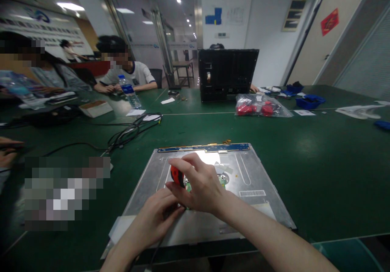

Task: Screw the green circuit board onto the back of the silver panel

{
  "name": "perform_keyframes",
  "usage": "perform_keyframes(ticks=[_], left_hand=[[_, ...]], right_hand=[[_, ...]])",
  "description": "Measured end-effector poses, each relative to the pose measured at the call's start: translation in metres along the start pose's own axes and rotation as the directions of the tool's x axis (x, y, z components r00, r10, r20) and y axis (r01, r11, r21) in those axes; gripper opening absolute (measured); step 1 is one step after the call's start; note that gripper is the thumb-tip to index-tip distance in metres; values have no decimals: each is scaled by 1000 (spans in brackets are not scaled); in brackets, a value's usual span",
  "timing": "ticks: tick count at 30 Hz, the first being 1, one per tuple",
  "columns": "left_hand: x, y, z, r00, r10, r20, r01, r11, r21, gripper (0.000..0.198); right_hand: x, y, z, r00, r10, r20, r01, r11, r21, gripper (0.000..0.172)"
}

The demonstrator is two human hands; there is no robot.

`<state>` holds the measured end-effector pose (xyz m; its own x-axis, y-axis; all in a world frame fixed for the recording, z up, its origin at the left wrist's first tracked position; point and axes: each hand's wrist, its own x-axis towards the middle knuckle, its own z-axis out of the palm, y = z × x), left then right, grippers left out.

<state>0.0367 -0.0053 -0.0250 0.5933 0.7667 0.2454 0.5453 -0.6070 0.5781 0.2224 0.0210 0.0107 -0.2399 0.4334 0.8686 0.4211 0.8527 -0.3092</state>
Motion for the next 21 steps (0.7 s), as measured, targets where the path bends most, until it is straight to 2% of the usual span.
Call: perform_keyframes(ticks=[5,13,21], left_hand=[[2,-1,1,1000,-7,10,7,1000,5,16],[0,-2,0,1000,13,3,-13,1000,-17,14],[0,3,-3,1000,4,10,-4,1000,-9,15]], right_hand=[[2,-3,-2,1000,5,15,-5,1000,-5,42],[1,-3,-2,998,-60,35,59,998,29,57],[0,-2,-3,998,-57,27,56,998,34,54]])
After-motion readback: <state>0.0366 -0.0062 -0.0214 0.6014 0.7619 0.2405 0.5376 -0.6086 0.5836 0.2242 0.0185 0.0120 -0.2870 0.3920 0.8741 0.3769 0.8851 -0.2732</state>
